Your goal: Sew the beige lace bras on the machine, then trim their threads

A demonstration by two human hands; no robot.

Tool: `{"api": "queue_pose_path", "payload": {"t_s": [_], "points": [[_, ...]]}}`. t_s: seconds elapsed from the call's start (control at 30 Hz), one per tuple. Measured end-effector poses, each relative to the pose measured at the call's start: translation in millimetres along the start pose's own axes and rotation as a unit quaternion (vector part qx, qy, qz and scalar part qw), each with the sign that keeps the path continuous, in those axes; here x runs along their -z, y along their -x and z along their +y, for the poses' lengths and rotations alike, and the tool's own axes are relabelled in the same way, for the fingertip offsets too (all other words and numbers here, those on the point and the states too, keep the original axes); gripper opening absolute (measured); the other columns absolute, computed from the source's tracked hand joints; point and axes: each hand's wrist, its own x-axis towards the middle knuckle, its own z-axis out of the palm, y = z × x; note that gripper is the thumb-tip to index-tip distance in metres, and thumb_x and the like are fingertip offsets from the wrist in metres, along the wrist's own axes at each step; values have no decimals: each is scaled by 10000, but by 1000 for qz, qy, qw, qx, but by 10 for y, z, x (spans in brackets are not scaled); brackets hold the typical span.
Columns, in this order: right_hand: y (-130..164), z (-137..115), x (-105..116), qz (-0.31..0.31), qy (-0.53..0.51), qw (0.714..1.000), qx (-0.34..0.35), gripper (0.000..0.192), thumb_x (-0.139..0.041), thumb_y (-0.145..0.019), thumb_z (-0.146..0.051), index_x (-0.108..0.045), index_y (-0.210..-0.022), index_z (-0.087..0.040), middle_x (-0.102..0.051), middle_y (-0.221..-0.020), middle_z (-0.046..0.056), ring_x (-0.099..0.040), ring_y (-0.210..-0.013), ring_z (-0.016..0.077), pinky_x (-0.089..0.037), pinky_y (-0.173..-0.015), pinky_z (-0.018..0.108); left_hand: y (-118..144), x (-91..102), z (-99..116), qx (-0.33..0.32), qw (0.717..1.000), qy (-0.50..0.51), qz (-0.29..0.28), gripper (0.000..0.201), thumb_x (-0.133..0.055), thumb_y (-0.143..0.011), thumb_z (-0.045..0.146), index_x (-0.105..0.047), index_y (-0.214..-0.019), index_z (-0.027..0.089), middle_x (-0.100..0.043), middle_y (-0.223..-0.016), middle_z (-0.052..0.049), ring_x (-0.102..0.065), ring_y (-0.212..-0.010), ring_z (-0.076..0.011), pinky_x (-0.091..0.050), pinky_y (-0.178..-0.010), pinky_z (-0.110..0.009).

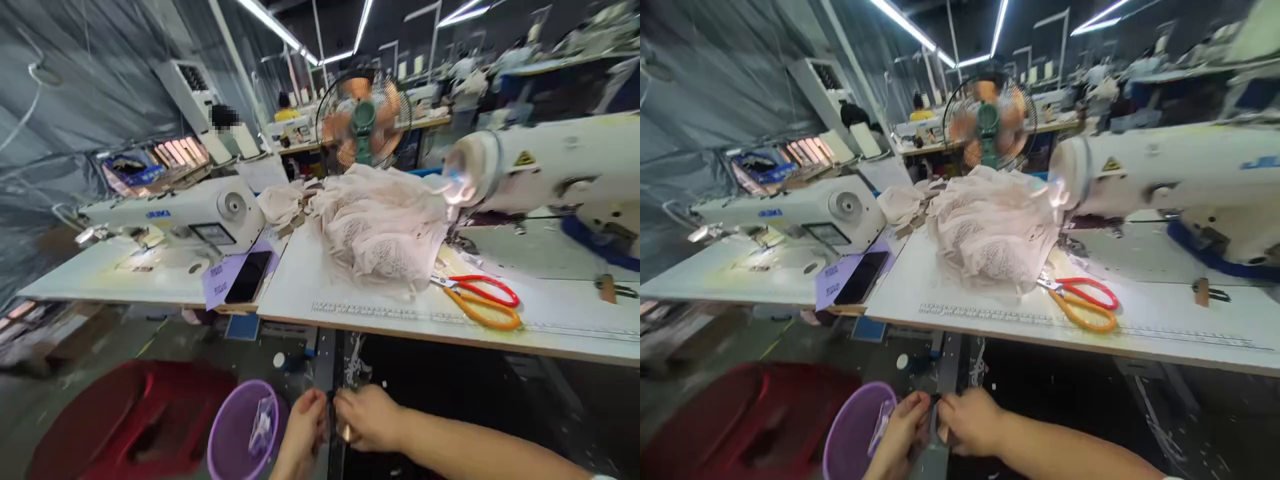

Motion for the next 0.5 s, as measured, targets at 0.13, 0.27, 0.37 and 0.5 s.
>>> {"api": "queue_pose_path", "payload": {"t_s": [0.13,0.27,0.37,0.5], "points": [[86,116,-122,-63,-65,995,-43,590,-714,-664,-269,-503,-1190,-102,-560,-1240,197,-640,-935,289,-523,-753,382,-166,-29,-229,52,996,60,27,409,-693,-602,450,-369,-645,205,-242,-408,134,-159,-332,-9,-208,-380,-176],[44,182,-139,-106,-102,985,-88,655,-705,-668,-170,-460,-1272,-104,-467,-1352,220,-600,-1054,318,-504,-856,426,-381,69,-419,92,993,63,50,264,-634,-731,315,-411,-676,187,-280,-425,126,-181,-327,-9,-226,-374,-169],[91,236,35,-119,-116,979,-118,589,-625,-742,-170,-445,-1298,-100,-447,-1370,218,-557,-1127,320,-476,-916,460,-646,98,-584,123,989,43,65,186,-554,-840,270,-462,-725,157,-323,-468,109,-221,-337,-15,-246,-365,-162],[503,402,456,-116,-186,972,-88,427,-538,-834,-294,-519,-1247,-187,-547,-1295,129,-527,-1164,281,-448,-972,451,-1140,42,-739,146,987,6,67,208,-512,-899,317,-560,-927,117,-561,-743,8,-510,-552,-71,-455,-500,-208]]}}
